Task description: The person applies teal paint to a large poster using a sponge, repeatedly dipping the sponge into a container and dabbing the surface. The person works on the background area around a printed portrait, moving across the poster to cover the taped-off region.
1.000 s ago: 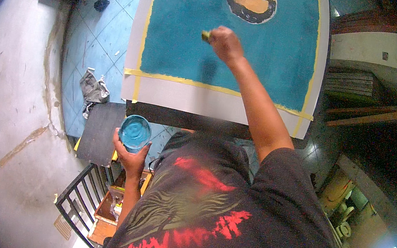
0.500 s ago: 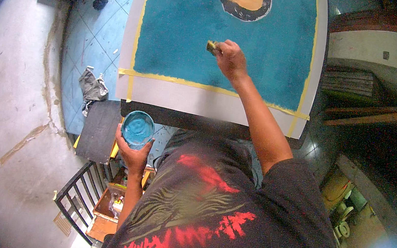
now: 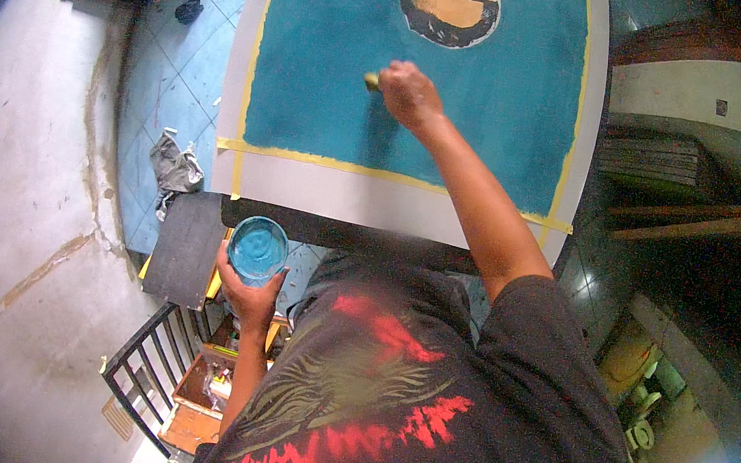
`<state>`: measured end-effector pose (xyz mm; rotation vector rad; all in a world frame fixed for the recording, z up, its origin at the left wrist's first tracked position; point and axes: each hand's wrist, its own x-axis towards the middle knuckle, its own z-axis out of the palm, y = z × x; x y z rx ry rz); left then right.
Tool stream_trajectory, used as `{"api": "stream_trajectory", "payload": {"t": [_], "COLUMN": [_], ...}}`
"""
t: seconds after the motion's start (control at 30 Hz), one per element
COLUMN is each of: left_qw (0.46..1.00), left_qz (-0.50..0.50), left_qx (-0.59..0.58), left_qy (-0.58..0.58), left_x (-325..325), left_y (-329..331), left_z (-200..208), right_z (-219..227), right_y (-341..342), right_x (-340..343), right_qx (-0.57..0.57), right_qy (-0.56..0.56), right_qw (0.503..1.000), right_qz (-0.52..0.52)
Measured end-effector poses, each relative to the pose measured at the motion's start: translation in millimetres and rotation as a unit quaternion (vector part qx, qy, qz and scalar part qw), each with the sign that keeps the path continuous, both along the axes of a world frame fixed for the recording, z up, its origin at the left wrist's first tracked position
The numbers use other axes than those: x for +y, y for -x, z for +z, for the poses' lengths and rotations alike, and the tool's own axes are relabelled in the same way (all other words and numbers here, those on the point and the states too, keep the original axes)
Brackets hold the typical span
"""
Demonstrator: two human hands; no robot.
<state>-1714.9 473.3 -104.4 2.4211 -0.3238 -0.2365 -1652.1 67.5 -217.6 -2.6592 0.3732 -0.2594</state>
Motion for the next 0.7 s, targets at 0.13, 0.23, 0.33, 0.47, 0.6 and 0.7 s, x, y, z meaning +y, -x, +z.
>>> {"api": "stream_trajectory", "payload": {"t": [0.13,0.23,0.33,0.47,0.6,0.7], "left_qw": [0.999,1.000,0.999,0.999,0.999,0.999], "left_qz": [-0.005,0.014,0.019,0.031,0.038,0.037], "left_qx": [-0.029,-0.015,-0.009,-0.004,-0.003,-0.001], "left_qy": [-0.033,-0.011,-0.024,-0.016,-0.019,-0.027], "left_x": [-3.7,-1.4,-2.2,-4.1,-6.7,-12.5], "left_y": [2.1,6.5,11.4,17.0,21.3,21.8], "left_z": [3.0,-1.3,1.3,-1.1,-0.1,4.1], "right_z": [-5.0,-14.4,-10.9,-20.1,-20.3,-24.8], "right_y": [-5.7,-17.0,-36.7,-51.3,-50.6,-44.4], "right_x": [-8.4,-21.9,-32.6,-45.8,-45.4,-45.5], "right_qx": [-0.048,-0.052,-0.046,0.008,0.010,-0.041], "right_qy": [-0.010,0.002,-0.042,0.000,0.019,-0.057], "right_qw": [0.999,0.998,0.998,0.999,0.999,0.997], "right_qz": [-0.014,-0.021,-0.018,0.046,0.031,0.014]}}
